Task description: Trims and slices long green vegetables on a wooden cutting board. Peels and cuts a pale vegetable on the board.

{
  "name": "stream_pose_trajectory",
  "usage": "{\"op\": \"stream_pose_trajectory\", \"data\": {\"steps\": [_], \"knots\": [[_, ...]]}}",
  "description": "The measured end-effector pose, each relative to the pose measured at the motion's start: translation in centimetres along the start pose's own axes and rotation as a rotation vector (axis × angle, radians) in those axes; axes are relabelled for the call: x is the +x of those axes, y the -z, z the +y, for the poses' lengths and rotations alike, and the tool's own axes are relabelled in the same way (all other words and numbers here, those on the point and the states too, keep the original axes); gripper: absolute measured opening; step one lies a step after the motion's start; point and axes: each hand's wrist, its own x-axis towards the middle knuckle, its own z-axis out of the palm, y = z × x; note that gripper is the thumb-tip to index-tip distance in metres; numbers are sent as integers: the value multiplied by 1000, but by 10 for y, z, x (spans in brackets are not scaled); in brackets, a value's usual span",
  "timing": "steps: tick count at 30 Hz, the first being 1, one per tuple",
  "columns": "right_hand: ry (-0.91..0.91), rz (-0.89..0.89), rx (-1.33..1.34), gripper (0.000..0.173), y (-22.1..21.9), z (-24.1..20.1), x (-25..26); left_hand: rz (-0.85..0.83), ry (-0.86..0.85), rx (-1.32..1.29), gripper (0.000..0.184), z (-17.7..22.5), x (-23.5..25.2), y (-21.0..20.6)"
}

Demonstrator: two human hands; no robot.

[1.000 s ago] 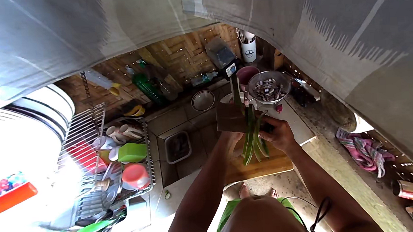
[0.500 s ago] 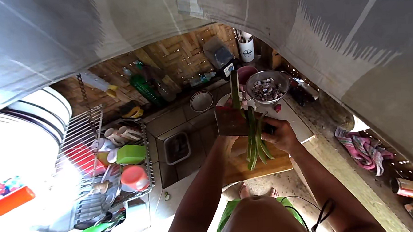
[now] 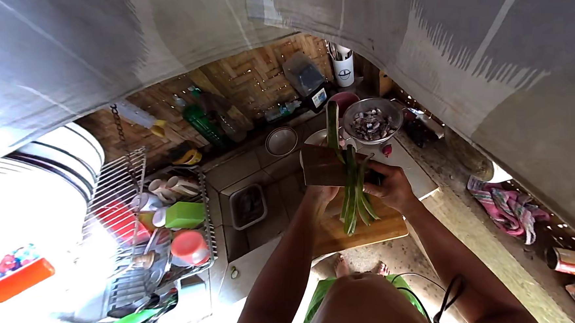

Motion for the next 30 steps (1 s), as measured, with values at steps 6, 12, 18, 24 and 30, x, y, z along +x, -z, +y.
{"op": "stream_pose_trajectory", "data": {"steps": [6,12,18,24,30], "knots": [[-2,11,-30,65,1,-1,1,103,-6,53,22,4,-8,-15],[-8,30,-54,65,1,1,3,225,-33,15,24,4,-19,-28],[-53,39,-121,67,1,-2,3,362,-19,113,23,8,-30,-39],[-71,72,-119,69,0,-2,3,437,-8,147,25,5,-34,-40],[-76,74,-107,72,0,-3,3,463,6,223,25,7,-38,-39]]}}
